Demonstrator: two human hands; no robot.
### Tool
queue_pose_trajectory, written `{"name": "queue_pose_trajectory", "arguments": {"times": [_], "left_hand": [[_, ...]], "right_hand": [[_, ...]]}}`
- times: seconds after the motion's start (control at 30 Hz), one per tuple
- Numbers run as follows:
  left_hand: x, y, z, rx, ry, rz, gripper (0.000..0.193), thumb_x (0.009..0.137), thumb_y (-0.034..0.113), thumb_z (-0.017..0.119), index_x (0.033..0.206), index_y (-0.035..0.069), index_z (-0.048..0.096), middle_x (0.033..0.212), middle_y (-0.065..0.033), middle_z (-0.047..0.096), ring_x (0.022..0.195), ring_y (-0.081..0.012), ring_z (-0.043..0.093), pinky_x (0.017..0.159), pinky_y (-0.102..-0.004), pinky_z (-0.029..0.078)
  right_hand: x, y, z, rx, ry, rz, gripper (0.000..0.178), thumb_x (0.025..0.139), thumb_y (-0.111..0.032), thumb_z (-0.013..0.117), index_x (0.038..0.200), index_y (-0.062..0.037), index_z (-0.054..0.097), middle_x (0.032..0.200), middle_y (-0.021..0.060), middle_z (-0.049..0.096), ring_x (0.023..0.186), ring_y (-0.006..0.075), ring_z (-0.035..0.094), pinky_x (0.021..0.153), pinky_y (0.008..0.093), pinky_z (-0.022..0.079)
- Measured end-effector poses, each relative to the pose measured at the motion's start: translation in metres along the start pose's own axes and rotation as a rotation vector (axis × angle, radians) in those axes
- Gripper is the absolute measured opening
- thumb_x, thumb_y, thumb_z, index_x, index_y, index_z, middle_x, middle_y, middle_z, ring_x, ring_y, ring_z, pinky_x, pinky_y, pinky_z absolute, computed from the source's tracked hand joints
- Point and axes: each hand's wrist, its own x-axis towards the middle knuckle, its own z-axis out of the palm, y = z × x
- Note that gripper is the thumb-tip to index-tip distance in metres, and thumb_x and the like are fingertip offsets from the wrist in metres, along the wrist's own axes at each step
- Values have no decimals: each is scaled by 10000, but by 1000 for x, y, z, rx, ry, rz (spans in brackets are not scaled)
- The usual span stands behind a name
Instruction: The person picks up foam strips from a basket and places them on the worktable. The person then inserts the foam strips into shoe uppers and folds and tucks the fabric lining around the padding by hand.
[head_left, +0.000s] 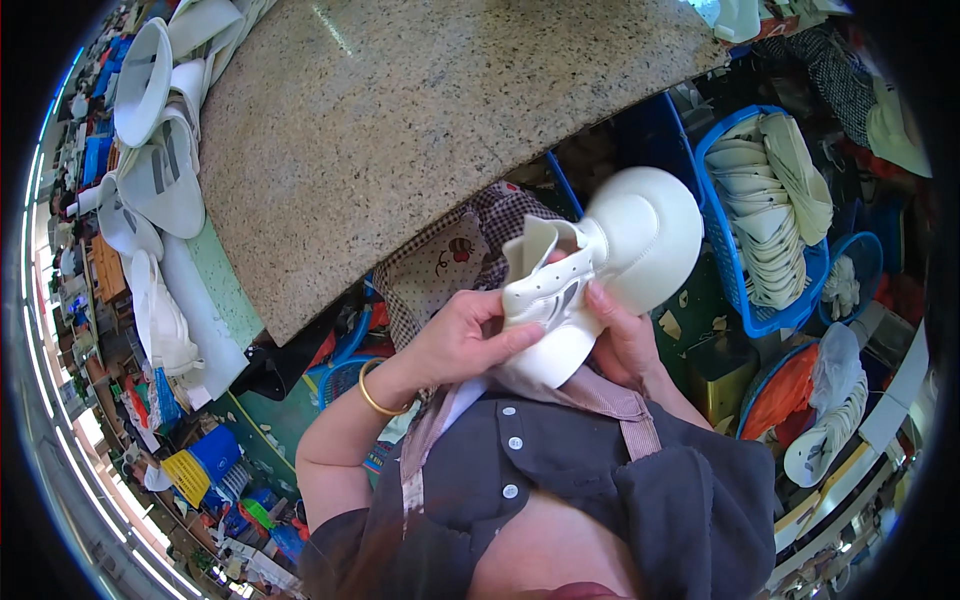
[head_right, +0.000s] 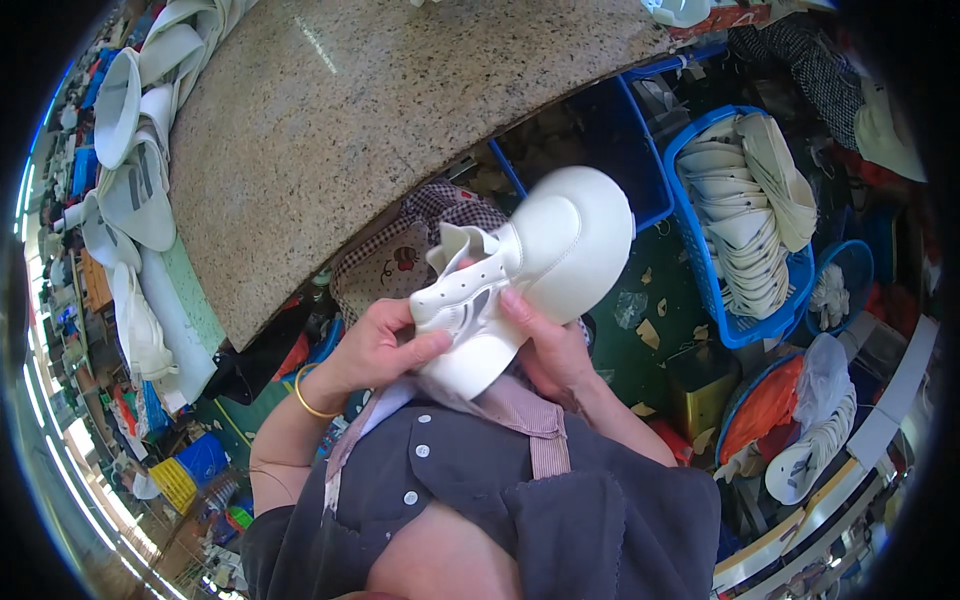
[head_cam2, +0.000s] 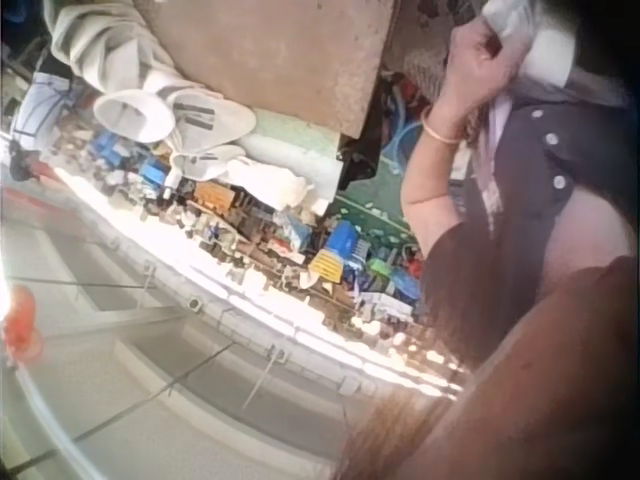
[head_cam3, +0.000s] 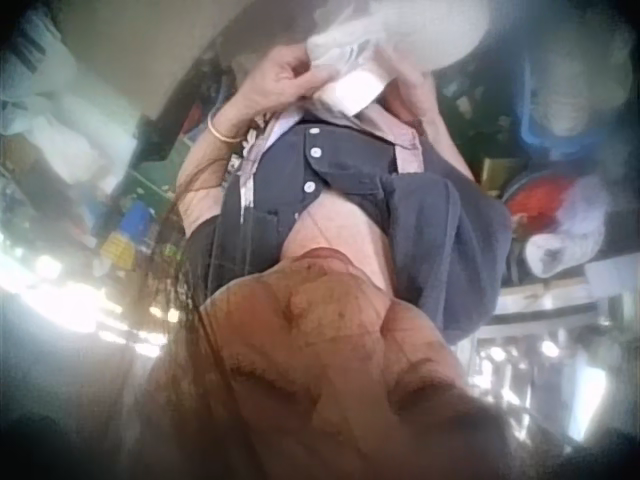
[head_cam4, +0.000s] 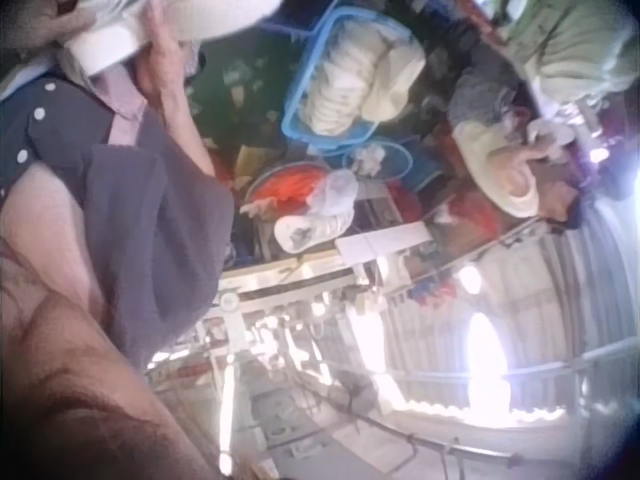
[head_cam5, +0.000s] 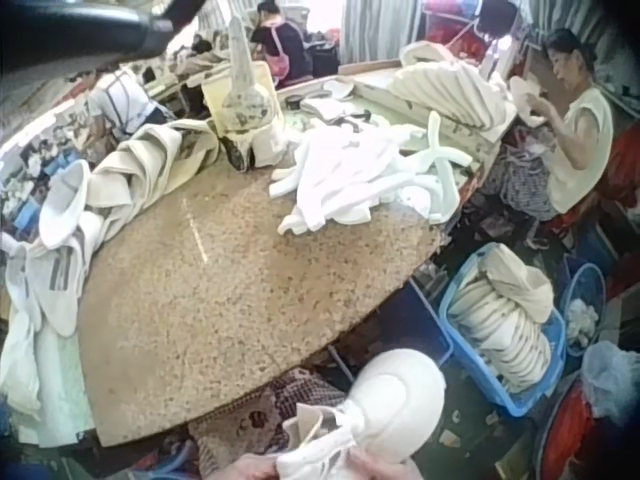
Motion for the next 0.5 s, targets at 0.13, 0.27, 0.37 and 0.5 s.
{"name": "queue_pose_trajectory", "arguments": {"times": [0.13,0.27,0.37,0.5], "left_hand": [[5,7,8,837,225,267,173,855,161,598,961,25,576,606,-109,541,524,-195,587,513,-292,440],[-1,21,-6,413,-91,255,154,879,175,554,964,50,584,601,-107,554,500,-189,579,484,-299,430],[-1,29,-4,459,48,192,147,872,149,563,973,45,589,623,-98,568,512,-183,571,503,-286,434],[-6,38,-4,548,145,444,142,870,168,567,914,41,614,656,-99,557,538,-190,556,500,-290,431]], "right_hand": [[2,-1,-2,56,29,18,506,878,-162,595,1319,-62,369,1239,94,492,1161,230,472,1015,412,363],[-6,5,-6,94,-97,68,574,848,-179,635,1334,-83,344,1274,92,461,1192,240,445,1034,427,336],[-7,-6,-1,153,-192,122,616,821,-159,659,1339,-83,335,1273,93,462,1198,245,441,1033,437,338],[-18,-14,24,-13,-40,62,613,779,-86,678,1310,-58,374,1241,111,483,1167,252,467,1013,421,365]]}}
